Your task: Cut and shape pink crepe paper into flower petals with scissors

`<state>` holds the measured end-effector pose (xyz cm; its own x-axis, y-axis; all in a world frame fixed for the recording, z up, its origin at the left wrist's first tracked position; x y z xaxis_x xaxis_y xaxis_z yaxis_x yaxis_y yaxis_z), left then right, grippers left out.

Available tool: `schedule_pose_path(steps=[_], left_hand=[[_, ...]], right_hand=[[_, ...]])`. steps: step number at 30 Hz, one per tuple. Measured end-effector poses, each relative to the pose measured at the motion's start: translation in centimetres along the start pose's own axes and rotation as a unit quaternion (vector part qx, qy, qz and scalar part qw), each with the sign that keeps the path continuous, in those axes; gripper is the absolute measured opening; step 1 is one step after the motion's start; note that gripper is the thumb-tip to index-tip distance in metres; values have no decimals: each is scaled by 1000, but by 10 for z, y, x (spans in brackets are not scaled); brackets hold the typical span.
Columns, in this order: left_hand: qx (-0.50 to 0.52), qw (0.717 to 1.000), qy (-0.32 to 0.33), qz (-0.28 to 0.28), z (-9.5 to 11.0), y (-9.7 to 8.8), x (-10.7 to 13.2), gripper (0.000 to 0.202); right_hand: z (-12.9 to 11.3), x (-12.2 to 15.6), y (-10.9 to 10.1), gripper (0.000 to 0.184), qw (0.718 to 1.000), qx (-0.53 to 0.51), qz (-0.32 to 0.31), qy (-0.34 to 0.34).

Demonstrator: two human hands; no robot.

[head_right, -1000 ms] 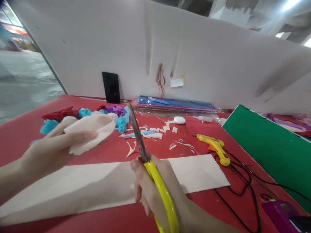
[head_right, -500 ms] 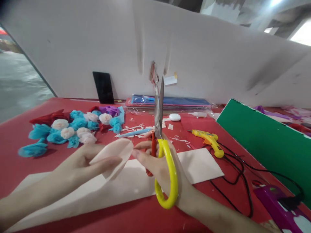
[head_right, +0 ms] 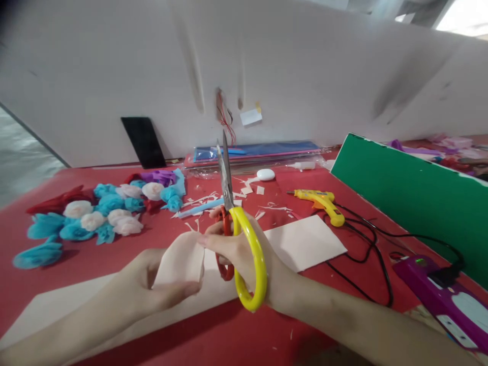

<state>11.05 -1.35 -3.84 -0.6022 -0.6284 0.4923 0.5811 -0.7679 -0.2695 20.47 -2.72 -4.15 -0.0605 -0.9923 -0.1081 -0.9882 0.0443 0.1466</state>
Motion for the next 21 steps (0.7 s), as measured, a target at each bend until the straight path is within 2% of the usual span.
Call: schedule_pose_path(steps=[4, 6, 11, 15, 21], left_hand=[[15, 1000, -6, 19, -5, -1, -2, 9], [29, 1000, 0, -9, -7, 2, -3, 11], [117, 981, 46, -151, -4, 17, -2, 15], [159, 969, 54, -181, -4, 21, 1, 19], [232, 949, 40, -211, -6, 25, 3, 12]], right_hand=[[-1, 1, -1, 16, 1000, 4, -1, -5], [-2, 1, -1, 17, 1000, 10, -3, -3], [1, 2, 4, 20, 999, 24, -25, 32], [-4, 2, 5, 22, 999, 19, -23, 18], [-9, 1, 5, 24, 1000, -7, -22, -10]])
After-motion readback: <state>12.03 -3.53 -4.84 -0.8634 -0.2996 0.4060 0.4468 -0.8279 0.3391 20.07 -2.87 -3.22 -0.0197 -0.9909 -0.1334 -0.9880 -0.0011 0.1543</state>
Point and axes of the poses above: each hand's wrist, its own x-axis away from the middle knuckle, its own y-axis out of the palm, z = x × y, the point moved 9 cm from there along -x, towards the middle knuckle, and after that the axes turned 12 degrees about -y, right-handed, at the moved point
